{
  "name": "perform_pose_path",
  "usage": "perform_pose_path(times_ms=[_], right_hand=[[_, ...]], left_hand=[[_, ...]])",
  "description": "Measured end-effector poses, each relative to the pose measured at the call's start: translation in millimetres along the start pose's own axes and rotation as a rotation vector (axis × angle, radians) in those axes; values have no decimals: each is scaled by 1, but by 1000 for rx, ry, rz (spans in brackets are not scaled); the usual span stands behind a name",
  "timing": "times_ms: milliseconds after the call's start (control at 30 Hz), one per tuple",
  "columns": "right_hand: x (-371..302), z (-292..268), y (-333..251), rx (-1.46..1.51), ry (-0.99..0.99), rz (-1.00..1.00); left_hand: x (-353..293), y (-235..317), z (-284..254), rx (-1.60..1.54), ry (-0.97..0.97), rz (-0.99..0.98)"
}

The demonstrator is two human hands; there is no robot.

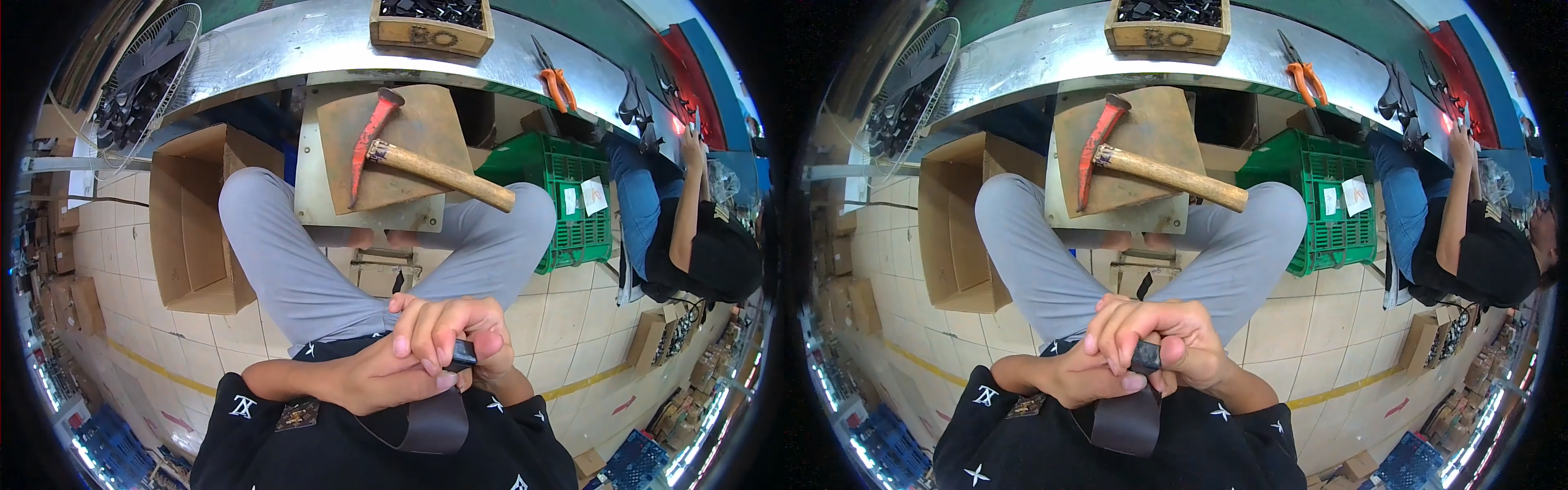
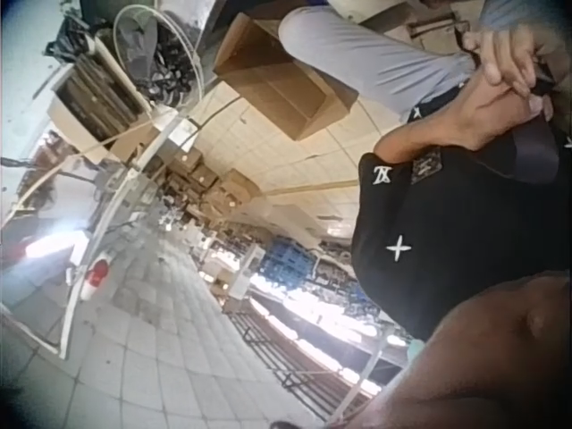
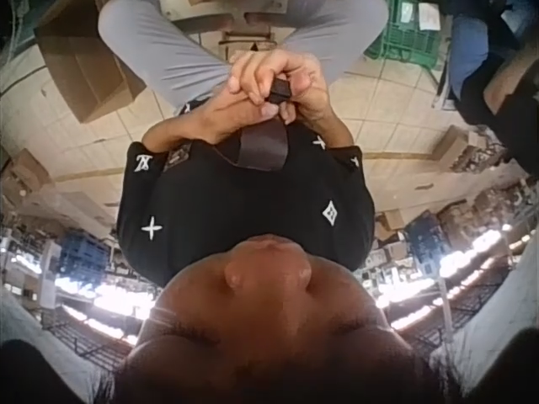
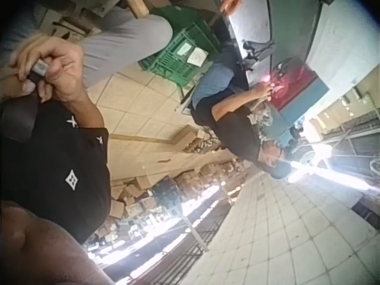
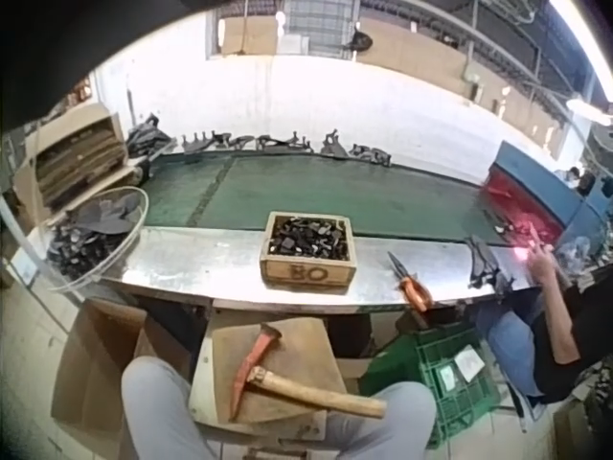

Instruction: Manually assemble shoe components using a hammer and small nails or tacks at a workstation.

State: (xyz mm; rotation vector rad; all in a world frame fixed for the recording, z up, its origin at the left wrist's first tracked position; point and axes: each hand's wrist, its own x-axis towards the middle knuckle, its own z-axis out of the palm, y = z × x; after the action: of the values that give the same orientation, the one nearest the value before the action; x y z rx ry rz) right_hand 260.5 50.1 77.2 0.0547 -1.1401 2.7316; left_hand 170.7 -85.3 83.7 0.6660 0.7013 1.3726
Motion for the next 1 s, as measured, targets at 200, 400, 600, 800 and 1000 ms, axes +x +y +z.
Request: perform_pose_path(times_ms=[200,400,600,800,1000], right_hand=[[-5,0,0,39,180,52],[-15,-8,3,76,167,25],[-16,-16,5,86,89,50],[-7,-30,9,33,113,96],[25,-87,-65,-725,446,-225]], left_hand=[[7,9,7,-296,103,-185],[12,11,13,-214,127,-225],[11,8,8,-159,96,-247],[22,9,-3,-19,248,-252],[11,59,-57,543,735,189]])
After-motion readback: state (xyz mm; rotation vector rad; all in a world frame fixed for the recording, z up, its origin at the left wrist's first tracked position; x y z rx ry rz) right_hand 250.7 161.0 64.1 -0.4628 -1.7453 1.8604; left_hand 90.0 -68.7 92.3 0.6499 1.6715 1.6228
